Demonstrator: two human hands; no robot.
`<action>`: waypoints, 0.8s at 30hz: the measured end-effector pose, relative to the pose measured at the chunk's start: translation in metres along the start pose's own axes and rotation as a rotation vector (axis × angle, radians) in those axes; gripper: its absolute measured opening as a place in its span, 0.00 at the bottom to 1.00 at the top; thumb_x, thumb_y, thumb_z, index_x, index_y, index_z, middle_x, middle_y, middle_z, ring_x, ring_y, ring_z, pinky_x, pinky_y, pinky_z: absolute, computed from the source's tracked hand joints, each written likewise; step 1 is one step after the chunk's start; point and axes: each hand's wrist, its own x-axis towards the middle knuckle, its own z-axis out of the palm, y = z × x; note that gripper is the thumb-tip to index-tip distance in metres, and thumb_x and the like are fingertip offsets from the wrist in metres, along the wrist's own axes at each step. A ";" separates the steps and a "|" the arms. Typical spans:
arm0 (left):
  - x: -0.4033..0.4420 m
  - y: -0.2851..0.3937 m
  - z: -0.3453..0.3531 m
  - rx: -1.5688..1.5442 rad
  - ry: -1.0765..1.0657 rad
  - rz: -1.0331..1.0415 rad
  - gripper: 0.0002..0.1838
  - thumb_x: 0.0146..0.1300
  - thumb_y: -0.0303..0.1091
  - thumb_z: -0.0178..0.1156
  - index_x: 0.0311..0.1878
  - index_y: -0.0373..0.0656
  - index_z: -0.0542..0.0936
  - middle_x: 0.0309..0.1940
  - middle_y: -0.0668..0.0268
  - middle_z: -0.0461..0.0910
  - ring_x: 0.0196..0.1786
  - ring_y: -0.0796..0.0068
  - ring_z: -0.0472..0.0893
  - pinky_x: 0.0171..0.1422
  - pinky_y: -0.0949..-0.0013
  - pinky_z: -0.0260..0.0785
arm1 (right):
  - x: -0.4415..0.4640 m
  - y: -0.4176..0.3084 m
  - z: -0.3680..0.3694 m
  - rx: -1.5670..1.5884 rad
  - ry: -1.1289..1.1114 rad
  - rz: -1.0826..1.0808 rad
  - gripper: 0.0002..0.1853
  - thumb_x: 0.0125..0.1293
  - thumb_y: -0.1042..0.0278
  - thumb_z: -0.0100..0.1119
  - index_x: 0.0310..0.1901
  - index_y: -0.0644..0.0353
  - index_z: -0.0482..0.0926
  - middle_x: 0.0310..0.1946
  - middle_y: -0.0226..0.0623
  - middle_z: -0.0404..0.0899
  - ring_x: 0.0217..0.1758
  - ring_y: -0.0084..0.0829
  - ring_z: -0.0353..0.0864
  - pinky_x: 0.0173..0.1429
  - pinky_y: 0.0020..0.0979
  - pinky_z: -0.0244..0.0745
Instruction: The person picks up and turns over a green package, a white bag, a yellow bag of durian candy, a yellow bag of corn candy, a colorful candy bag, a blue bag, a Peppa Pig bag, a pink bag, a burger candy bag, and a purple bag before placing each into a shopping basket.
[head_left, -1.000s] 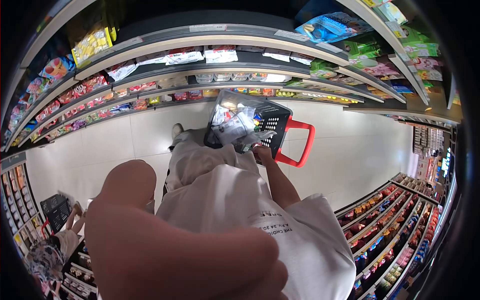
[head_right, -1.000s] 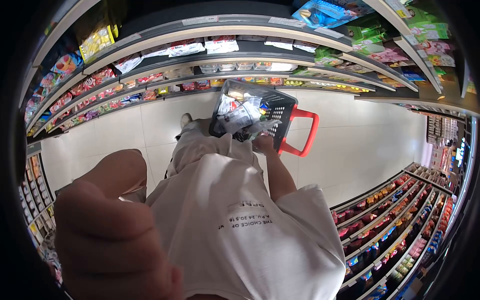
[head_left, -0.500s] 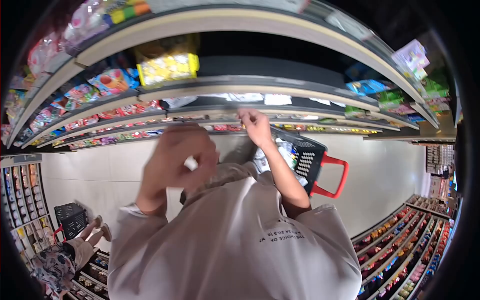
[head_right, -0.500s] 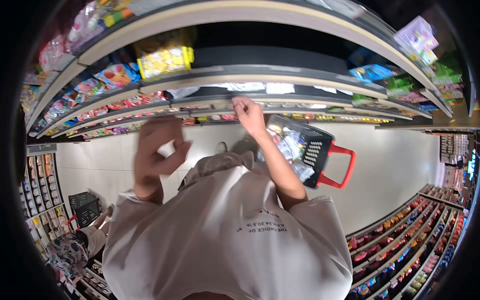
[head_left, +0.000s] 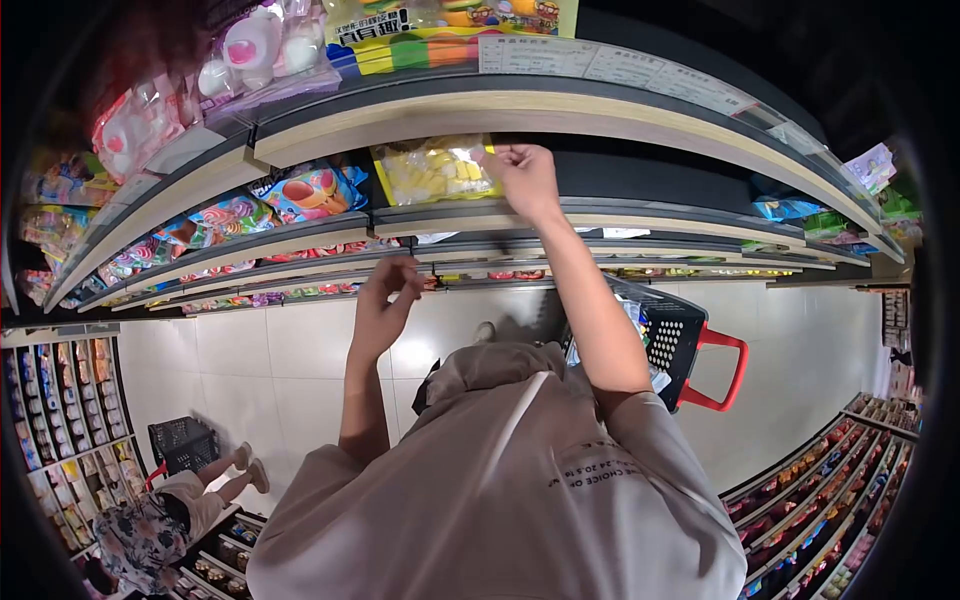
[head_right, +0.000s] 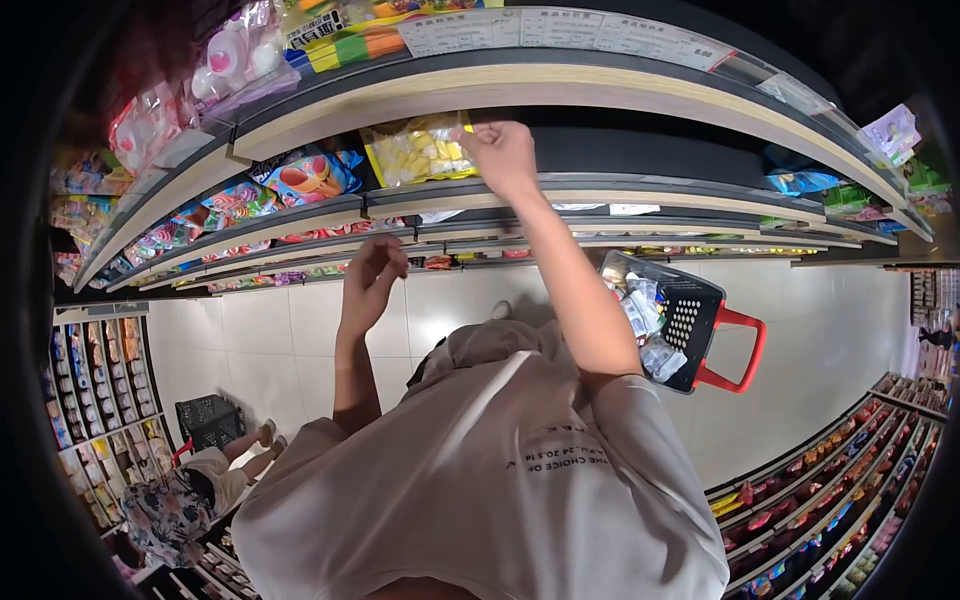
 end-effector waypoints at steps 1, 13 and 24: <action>0.005 -0.009 -0.001 -0.084 0.016 0.039 0.12 0.61 0.21 0.52 0.49 0.37 0.69 0.35 0.68 0.75 0.34 0.81 0.75 0.41 0.77 0.69 | -0.004 -0.003 -0.004 0.001 0.012 0.005 0.14 0.52 0.68 0.69 0.32 0.71 0.80 0.24 0.39 0.80 0.26 0.17 0.75 0.31 0.20 0.70; 0.029 0.028 0.051 -1.002 -0.413 -0.251 0.23 0.68 0.37 0.47 0.63 0.38 0.60 0.56 0.57 0.71 0.52 0.62 0.77 0.54 0.62 0.72 | -0.145 -0.038 -0.092 0.630 0.102 0.108 0.03 0.61 0.79 0.58 0.37 0.65 0.76 0.36 0.35 0.81 0.37 0.19 0.78 0.44 0.21 0.74; 0.002 0.005 0.160 -0.526 -0.601 -0.373 0.28 0.59 0.21 0.53 0.63 0.37 0.60 0.58 0.61 0.69 0.61 0.69 0.69 0.64 0.64 0.62 | -0.224 -0.062 -0.160 0.364 0.084 0.163 0.05 0.61 0.80 0.56 0.38 0.61 0.73 0.32 0.24 0.75 0.33 0.11 0.70 0.37 0.18 0.64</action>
